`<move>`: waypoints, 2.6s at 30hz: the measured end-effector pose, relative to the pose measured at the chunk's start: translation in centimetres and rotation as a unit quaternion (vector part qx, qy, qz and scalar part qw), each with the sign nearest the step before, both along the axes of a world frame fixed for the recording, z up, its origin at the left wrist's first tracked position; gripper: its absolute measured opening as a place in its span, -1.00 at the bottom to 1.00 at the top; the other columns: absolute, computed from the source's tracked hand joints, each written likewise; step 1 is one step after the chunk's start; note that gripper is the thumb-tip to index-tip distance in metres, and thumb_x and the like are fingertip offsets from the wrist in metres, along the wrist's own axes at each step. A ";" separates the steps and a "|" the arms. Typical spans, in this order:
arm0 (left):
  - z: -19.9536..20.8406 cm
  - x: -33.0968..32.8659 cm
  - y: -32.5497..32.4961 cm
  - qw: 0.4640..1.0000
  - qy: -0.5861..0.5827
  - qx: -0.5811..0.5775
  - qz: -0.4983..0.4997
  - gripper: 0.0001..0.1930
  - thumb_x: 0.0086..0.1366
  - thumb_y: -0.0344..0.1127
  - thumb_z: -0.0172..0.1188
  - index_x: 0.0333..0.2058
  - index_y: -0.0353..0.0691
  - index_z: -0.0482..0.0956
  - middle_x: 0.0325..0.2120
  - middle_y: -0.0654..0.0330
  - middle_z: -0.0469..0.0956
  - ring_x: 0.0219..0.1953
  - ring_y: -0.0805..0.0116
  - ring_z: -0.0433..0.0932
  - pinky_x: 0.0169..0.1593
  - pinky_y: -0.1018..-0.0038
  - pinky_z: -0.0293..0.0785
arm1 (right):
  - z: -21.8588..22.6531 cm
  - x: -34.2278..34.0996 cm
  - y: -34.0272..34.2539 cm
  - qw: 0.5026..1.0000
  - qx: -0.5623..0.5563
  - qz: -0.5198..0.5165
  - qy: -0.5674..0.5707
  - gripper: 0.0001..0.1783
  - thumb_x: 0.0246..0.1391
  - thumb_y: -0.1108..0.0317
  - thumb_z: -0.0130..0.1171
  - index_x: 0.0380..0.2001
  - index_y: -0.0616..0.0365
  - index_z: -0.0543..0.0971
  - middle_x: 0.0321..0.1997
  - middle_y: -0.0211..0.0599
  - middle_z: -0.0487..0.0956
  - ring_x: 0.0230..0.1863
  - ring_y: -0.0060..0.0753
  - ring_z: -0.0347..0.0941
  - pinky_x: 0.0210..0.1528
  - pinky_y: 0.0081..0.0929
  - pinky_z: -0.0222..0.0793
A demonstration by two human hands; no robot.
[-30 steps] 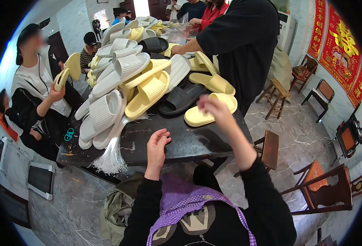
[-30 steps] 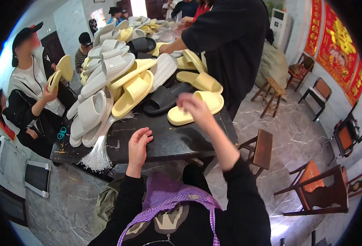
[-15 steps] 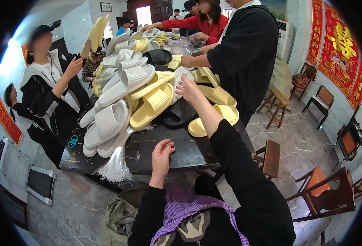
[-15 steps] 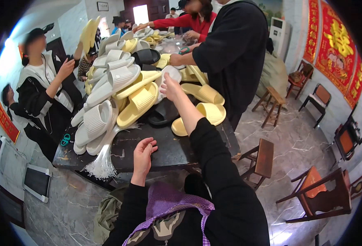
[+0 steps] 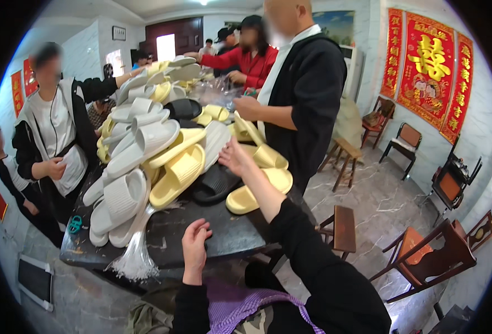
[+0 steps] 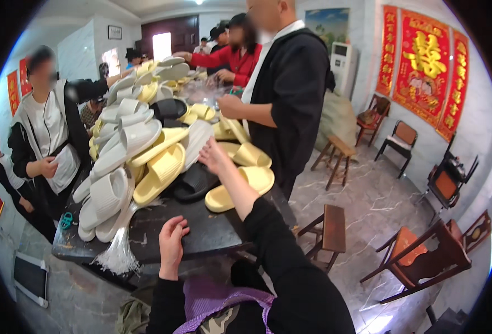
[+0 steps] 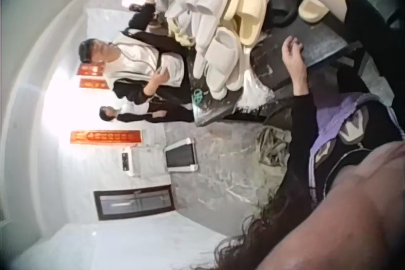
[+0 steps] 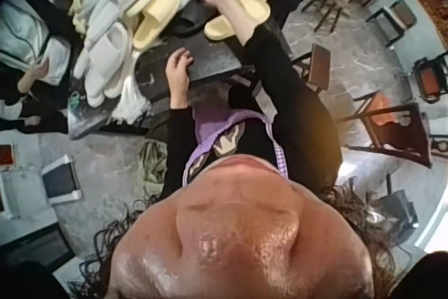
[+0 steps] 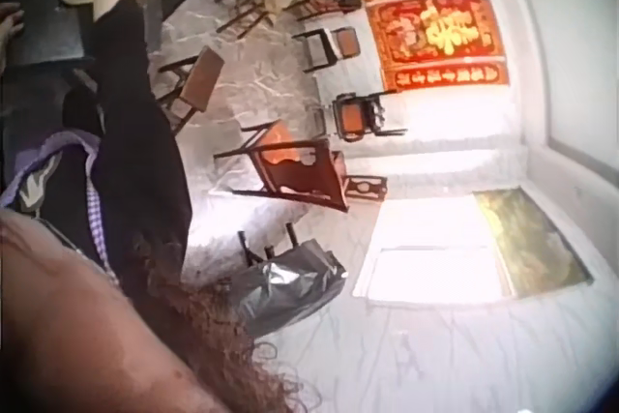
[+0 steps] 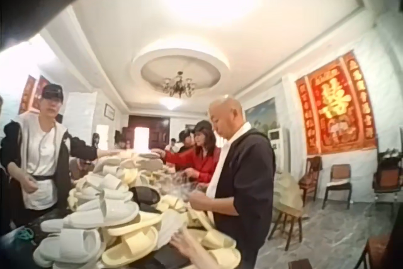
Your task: The person pairs slippers from a pile on the table, fastens each pair together with plastic fasteners by hand, and sets them on the table.
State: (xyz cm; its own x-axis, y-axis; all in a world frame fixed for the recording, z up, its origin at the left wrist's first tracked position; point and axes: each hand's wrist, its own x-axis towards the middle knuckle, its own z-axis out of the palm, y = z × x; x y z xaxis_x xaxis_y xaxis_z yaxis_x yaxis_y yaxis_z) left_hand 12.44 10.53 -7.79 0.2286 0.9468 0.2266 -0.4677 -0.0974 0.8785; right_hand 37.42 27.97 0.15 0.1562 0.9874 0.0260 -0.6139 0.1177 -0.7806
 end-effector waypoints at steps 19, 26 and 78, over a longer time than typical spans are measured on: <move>0.3 0.1 0.0 1.000 -0.008 -0.007 -0.010 -0.73 0.24 -0.53 -0.03 -0.07 -0.41 0.38 -0.18 0.09 0.46 -0.13 0.38 0.46 -0.10 0.48 0.45 | -0.4 -6.1 -10.6 0.994 0.035 0.066 -0.079 -0.48 0.26 0.11 -0.20 0.13 0.26 0.21 0.11 -0.14 0.34 0.06 -0.26 0.34 -0.06 -0.40 0.34; 0.7 0.1 -0.3 1.000 -0.018 -0.011 -0.012 -0.72 0.24 -0.55 -0.04 -0.06 -0.42 0.38 -0.19 0.09 0.46 -0.14 0.38 0.46 -0.10 0.48 0.45 | -0.2 -6.2 -10.8 0.993 0.023 0.085 -0.077 -0.51 0.26 0.12 -0.20 0.12 0.23 0.23 0.07 -0.17 0.36 0.04 -0.27 0.35 -0.07 -0.41 0.34; 0.6 0.8 -0.5 0.995 0.070 0.029 0.057 -0.71 0.26 -0.51 -0.03 -0.04 -0.42 0.38 -0.16 0.08 0.46 -0.11 0.39 0.45 -0.05 0.49 0.44 | -6.9 -6.7 -31.6 0.777 0.270 -0.159 -0.546 -0.79 -0.02 0.54 0.03 -0.25 0.28 0.51 -0.17 -0.15 0.54 -0.20 -0.17 0.44 -0.12 -0.39 0.32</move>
